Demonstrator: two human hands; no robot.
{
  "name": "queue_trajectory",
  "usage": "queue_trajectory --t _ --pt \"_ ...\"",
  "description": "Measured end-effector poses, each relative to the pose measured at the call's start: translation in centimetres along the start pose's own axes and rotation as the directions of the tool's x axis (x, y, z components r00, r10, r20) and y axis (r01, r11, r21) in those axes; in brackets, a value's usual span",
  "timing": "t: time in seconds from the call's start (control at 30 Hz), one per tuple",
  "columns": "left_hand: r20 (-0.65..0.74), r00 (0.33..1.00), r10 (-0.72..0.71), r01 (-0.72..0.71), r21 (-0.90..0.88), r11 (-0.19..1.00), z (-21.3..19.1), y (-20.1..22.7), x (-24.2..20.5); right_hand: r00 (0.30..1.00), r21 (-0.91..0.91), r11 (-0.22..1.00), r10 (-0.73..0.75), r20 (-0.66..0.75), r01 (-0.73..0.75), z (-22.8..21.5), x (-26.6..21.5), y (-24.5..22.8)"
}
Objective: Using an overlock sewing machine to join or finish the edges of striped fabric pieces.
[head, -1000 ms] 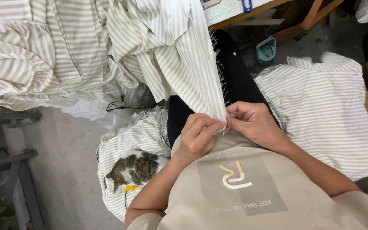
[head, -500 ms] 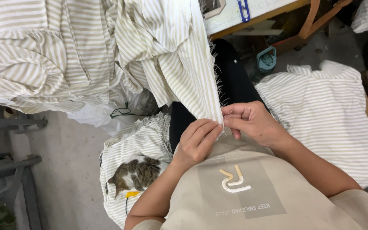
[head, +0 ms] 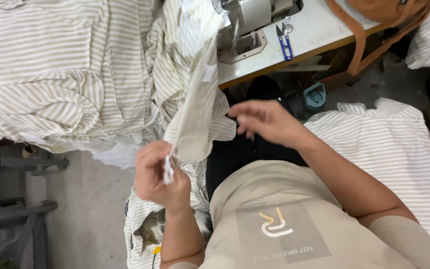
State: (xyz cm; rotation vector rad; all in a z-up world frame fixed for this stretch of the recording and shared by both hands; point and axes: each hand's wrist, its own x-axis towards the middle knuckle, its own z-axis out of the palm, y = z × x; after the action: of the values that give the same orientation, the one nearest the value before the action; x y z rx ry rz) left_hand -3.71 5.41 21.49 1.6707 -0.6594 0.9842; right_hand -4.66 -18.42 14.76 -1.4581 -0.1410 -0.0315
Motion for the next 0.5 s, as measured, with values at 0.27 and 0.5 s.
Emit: queue_trajectory --t 0.27,0.5 --pt "0.029 0.996 -0.087 0.088 -0.023 0.996 -0.5 -2.1 -0.3 0.877 0.036 0.949 0.304 -0.372 -0.314 -0.8 12.2 5.6" --pt "0.966 0.249 -0.064 0.332 -0.023 0.943 3.9 -3.8 -7.1 0.867 0.323 0.887 0.42 -0.269 -0.329 -1.7 13.5 6.6"
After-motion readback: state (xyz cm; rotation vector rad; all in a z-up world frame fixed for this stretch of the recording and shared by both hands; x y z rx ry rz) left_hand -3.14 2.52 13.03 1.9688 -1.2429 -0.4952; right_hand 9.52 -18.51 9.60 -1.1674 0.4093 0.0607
